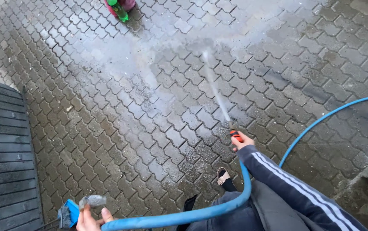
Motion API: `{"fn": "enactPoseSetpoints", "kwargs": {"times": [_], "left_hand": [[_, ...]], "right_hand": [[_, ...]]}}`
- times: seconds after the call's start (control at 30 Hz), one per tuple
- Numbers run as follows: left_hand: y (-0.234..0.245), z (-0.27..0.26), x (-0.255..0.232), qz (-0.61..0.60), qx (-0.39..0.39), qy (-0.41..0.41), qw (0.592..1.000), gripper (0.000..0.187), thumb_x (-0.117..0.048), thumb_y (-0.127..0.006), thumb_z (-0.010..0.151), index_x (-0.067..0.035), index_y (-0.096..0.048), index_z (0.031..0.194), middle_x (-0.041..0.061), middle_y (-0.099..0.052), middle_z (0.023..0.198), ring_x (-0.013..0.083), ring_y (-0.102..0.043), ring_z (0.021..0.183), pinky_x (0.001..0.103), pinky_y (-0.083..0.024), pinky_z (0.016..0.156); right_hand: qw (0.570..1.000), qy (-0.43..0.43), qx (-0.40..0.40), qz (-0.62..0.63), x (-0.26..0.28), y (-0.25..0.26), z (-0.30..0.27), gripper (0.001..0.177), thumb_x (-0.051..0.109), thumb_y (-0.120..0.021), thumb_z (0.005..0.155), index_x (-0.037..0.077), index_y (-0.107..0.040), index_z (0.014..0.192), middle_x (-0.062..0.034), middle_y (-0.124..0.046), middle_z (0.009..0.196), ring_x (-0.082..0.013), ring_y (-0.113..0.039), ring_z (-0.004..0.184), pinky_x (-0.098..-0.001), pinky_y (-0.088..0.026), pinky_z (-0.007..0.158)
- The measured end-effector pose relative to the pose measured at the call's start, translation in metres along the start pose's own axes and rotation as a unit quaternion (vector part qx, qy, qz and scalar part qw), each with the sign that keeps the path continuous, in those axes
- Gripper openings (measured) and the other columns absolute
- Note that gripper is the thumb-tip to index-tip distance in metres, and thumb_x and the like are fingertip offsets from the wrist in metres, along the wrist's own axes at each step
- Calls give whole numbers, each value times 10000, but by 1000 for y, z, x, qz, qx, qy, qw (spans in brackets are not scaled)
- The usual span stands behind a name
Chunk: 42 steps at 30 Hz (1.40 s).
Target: Rinsing a paved driveway and a garage door with a garden hose, and picking up trash items from the ground.
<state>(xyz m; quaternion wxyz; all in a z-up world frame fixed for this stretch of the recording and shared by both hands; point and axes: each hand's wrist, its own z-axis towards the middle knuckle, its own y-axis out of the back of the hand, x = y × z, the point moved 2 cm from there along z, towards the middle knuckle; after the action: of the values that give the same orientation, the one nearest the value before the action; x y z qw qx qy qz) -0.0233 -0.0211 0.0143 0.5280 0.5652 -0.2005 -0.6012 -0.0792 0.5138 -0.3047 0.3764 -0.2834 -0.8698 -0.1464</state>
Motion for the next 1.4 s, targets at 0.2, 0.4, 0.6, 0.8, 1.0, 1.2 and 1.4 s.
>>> {"fn": "enactPoseSetpoints", "kwargs": {"times": [0.2, 0.4, 0.6, 0.8, 1.0, 1.2, 1.4], "left_hand": [[-12, -9, -16, 32, -28, -45, 998, 597, -181, -630, 933, 159, -575, 1422, 359, -516, 1407, 315, -583, 587, 341, -493, 479], [-14, -28, -125, 9, 27, 1, 1000, 554, -221, -613, 971, -38, -570, 1491, 192, -527, 1454, 260, -638, 623, 404, -538, 649], [-32, -28, -154, 36, 59, 7, 998, 539, -278, -599, 984, -99, -563, 1491, 136, -511, 1493, 280, -627, 676, 433, -503, 639], [-64, -29, -179, 66, 79, 23, 994, 557, -266, -620, 973, -82, -564, 1494, 132, -503, 1490, 281, -674, 732, 422, -536, 656], [-113, -33, -235, 56, 88, 35, 994, 566, -229, -626, 976, -43, -558, 1506, 185, -476, 1476, 267, -590, 547, 374, -550, 721], [-173, -44, -375, 51, 75, -1, 996, 520, -239, -640, 966, -123, -596, 1470, 92, -546, 1465, 240, -704, 718, 379, -562, 689], [-235, -56, -469, 45, 90, -37, 994, 525, -276, -626, 959, -200, -576, 1476, 49, -544, 1477, 255, -689, 1061, 466, -553, 707]], "right_hand": [[998, 34, -5, -61, 24, 26, 1, 699, 143, -753, 888, 94, -502, 1538, -144, -733, 1056, -161, -644, 616, -252, -521, 506], [998, 16, -33, -54, 15, 111, 22, 764, 186, -737, 902, 176, -428, 1601, -163, -710, 910, -179, -554, 508, -321, -401, 389], [998, 13, -53, -36, 28, 127, 27, 724, 159, -728, 917, 168, -452, 1586, -181, -724, 950, -167, -533, 506, -301, -403, 392], [998, 36, -51, 31, 50, 160, 74, 704, 98, -716, 925, 120, -454, 1578, -224, -658, 882, -171, -468, 478, -330, -425, 412], [996, 60, -64, -22, 73, 219, 151, 704, 108, -781, 859, 75, -527, 1516, -185, -680, 944, -202, -602, 579, -321, -495, 410], [993, 14, -62, -94, 145, 302, 198, 740, 208, -739, 894, 148, -466, 1579, -184, -716, 941, -216, -569, 490, -330, -415, 370], [986, 37, -65, -148, 195, 393, 264, 744, 220, -760, 883, 173, -488, 1575, -175, -726, 950, -228, -601, 495, -349, -495, 417]]}}
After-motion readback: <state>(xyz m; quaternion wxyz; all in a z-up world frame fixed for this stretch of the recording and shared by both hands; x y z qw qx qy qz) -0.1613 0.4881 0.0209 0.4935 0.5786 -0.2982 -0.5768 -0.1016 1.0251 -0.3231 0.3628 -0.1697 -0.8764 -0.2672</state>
